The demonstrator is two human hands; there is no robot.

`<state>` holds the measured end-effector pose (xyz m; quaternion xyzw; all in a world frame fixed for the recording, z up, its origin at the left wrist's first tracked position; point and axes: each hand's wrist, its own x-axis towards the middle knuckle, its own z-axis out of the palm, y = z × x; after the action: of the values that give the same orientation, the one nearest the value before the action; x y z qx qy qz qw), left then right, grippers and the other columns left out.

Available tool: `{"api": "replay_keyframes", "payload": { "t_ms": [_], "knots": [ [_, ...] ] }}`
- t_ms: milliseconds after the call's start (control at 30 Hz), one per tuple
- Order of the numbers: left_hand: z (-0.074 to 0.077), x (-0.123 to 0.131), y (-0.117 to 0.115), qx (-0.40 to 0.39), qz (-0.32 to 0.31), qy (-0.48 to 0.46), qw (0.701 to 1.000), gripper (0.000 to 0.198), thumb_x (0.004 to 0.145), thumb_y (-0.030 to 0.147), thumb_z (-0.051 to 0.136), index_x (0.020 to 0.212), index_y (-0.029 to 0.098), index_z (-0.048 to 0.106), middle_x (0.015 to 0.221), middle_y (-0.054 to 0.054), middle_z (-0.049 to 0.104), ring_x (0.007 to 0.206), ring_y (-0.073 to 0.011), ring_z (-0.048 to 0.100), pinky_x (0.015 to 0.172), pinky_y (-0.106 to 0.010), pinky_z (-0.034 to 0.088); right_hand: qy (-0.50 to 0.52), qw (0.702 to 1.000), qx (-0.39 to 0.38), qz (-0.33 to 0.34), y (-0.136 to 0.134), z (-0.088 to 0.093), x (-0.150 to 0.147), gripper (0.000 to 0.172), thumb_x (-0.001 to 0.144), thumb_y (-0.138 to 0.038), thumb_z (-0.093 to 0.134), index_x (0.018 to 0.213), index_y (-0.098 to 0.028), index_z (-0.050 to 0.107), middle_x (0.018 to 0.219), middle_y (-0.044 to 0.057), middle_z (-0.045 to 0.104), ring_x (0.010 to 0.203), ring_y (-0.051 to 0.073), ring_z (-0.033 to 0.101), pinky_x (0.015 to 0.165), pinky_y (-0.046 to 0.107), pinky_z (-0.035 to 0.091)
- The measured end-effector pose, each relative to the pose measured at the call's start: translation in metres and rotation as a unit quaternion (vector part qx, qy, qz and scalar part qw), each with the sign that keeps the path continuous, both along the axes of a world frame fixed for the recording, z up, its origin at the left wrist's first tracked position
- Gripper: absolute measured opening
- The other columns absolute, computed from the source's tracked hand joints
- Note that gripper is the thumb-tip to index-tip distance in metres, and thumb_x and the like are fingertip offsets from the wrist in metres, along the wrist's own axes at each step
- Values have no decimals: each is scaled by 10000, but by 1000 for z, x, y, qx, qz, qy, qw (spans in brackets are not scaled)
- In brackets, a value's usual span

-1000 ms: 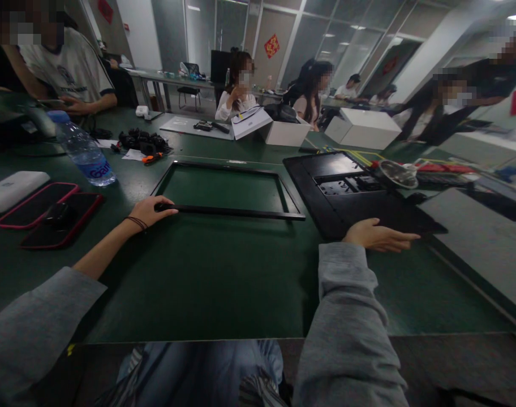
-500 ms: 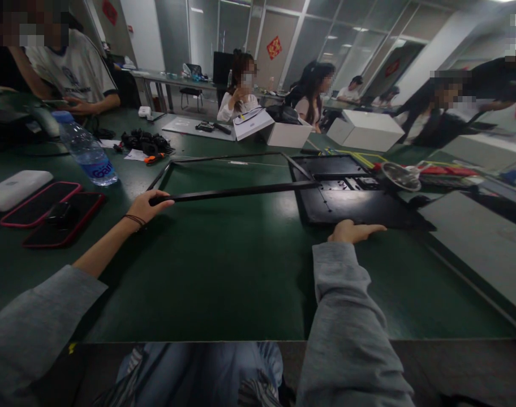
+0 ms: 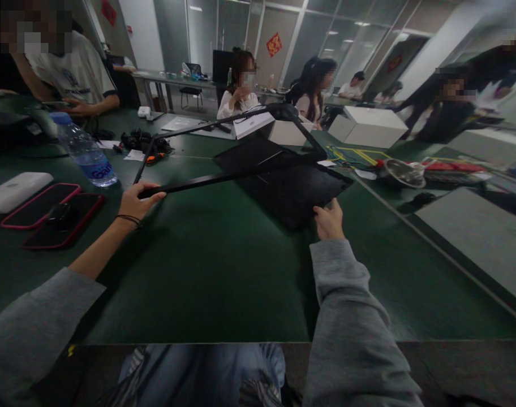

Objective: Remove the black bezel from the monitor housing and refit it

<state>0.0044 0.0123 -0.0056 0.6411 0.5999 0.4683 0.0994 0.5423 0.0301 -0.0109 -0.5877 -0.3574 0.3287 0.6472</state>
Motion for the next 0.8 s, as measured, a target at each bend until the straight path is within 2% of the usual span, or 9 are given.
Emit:
{"api": "replay_keyframes", "payload": {
  "t_ms": [100,200,367,400,467,533,600,667,800],
  "knots": [
    [0,-1,1,21,-4,11,1000,375,787,511,762,1008,210,734,1029,-71,751,983,-253,676,957,-414,532,36,997,-39,53,-2,4,-10,643,571,-5,689,1157,-268,689,790,-26,702,575,110,570,428,173,425],
    [1,0,0,24,-7,24,999,345,797,491,772,1003,216,740,1016,-69,754,973,-247,673,945,-406,526,23,991,-56,117,4,2,-19,592,620,-11,701,1151,-274,700,785,-40,708,645,128,617,510,207,505],
    [7,6,-6,20,-17,82,996,293,822,475,781,983,231,750,1022,-68,769,980,-253,667,956,-421,497,-35,998,45,27,14,5,-17,166,792,-232,760,940,-187,700,841,18,710,833,137,654,807,264,545],
    [8,8,-9,19,-22,98,995,282,826,471,784,977,235,753,1033,-67,773,993,-258,664,970,-432,485,-14,997,66,24,13,9,-13,181,865,-346,715,940,-183,691,885,47,719,866,145,665,848,278,539],
    [10,12,-13,20,-29,124,992,260,834,463,787,968,242,757,1061,-65,777,1028,-270,658,1006,-461,452,41,994,75,63,8,18,-3,414,971,-567,527,1010,-184,678,964,96,726,883,168,678,863,312,541],
    [11,15,-16,20,-35,144,989,246,843,456,786,971,248,759,1081,-60,780,1061,-280,653,1040,-488,415,36,993,25,109,2,24,5,499,956,-653,498,1034,-190,669,939,92,711,792,167,650,788,318,539],
    [10,16,-18,18,-42,160,986,246,854,458,779,989,254,757,1097,-57,780,1091,-286,648,1065,-505,382,-58,991,-31,120,0,22,8,399,874,-557,675,1043,-196,661,839,43,664,706,152,578,741,314,517],
    [9,16,-18,7,-54,174,983,259,864,475,765,1011,262,752,1122,-54,778,1123,-289,641,1082,-511,360,-198,975,-51,86,2,14,6,341,802,-362,753,1079,-192,649,801,15,625,720,156,548,796,335,510],
    [9,10,-17,-47,-67,193,978,305,869,524,741,1046,275,737,1178,-47,770,1155,-287,640,1116,-523,319,-393,920,-7,-2,12,-6,-2,337,830,-234,599,1155,-157,641,1014,109,663,971,227,595,1007,430,479]
  ]
}}
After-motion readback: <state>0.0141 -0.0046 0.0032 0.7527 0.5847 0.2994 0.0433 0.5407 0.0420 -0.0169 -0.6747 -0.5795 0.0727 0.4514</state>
